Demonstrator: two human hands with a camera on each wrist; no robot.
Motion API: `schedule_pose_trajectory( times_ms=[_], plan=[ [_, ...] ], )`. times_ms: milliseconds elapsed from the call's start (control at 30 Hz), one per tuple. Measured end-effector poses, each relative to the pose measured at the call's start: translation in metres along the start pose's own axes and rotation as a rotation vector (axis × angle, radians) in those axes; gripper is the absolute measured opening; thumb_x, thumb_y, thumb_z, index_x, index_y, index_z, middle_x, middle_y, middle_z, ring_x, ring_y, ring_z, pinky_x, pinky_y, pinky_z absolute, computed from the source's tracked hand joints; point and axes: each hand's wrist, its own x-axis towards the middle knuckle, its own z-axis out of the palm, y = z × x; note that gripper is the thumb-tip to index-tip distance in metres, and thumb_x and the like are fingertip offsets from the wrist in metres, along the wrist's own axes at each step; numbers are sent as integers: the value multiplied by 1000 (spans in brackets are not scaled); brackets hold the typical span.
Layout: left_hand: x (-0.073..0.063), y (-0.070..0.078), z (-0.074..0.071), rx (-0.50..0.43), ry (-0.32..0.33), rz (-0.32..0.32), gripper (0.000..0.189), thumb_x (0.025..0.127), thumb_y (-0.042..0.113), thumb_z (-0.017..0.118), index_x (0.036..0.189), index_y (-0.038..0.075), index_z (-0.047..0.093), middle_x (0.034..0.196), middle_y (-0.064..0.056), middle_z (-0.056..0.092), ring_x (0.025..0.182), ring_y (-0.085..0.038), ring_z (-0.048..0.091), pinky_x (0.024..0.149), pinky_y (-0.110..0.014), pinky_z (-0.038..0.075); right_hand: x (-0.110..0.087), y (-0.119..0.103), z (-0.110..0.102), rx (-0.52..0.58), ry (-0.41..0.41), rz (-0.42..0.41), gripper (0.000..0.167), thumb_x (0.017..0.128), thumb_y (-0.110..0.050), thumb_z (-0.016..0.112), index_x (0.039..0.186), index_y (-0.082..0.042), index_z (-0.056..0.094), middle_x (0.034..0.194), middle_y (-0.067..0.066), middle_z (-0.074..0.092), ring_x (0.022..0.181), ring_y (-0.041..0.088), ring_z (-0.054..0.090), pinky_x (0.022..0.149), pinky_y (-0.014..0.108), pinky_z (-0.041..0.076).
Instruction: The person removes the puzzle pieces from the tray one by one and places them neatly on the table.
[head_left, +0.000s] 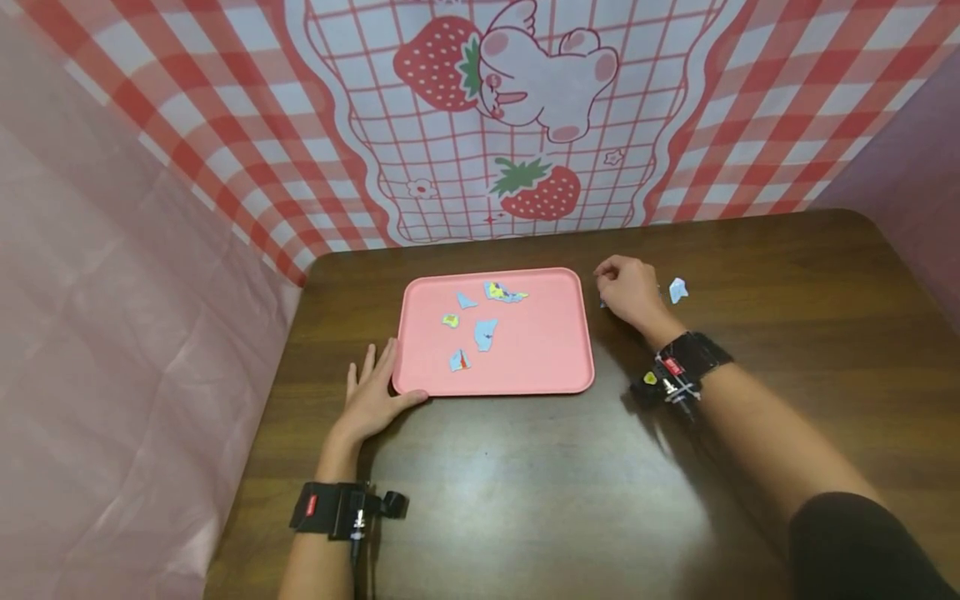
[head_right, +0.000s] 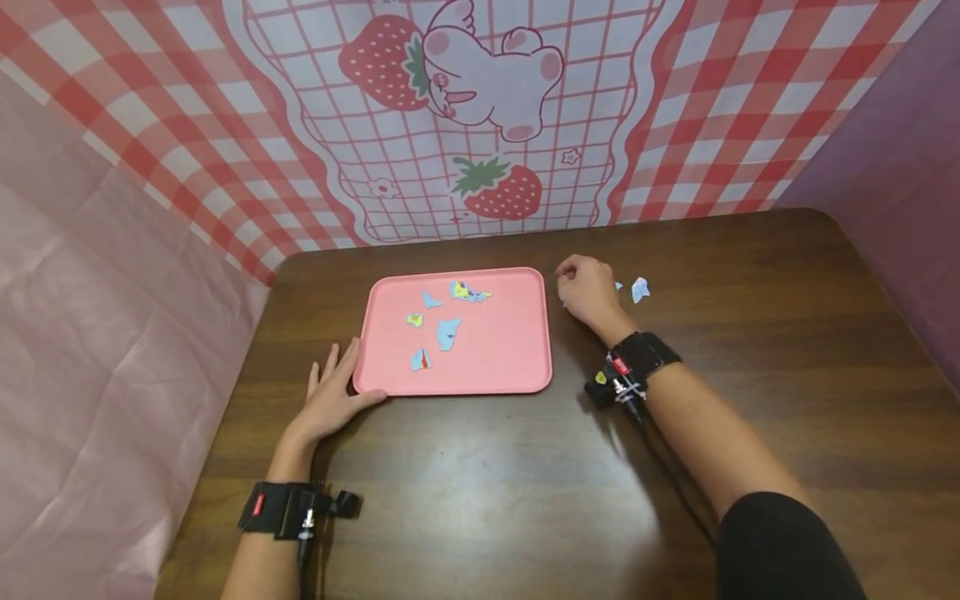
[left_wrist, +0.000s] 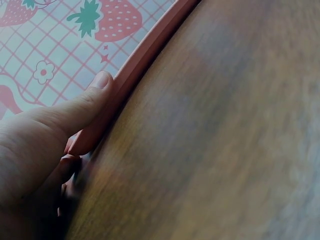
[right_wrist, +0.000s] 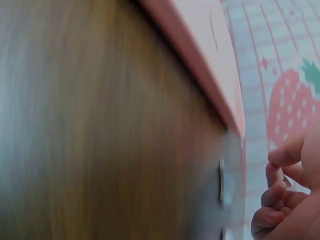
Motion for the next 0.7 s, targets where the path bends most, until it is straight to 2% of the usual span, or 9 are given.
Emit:
schedule_pose_trajectory(
  times_ms=[333,600,700],
  plan=[
    [0,0,-1,5,3,4,113,84,64,71,164,14,8,169,-5,9,154,-31,-8,117,-57,-15,-11,-54,37,-8,-152,-102,19,90,-7,57,95,-2,74,90,13,70,79,28,60,72,40,47],
    [1,1,-1,2,-2,5,112,85,65,69,164,15,8,169,-3,8,154,-29,-9,117,-57,-15,-31,-93,68,-38,-297,-172,16,88,-5,61,97,-3,75,84,7,63,79,22,56,72,36,45],
    [0,1,-1,-3,-2,3,112,85,65,70,164,15,7,169,-3,8,154,-29,-9,117,-57,-15,-41,-105,81,-89,-369,-244,16,88,-7,65,101,-6,76,84,4,62,79,20,57,72,36,47]
  ],
)
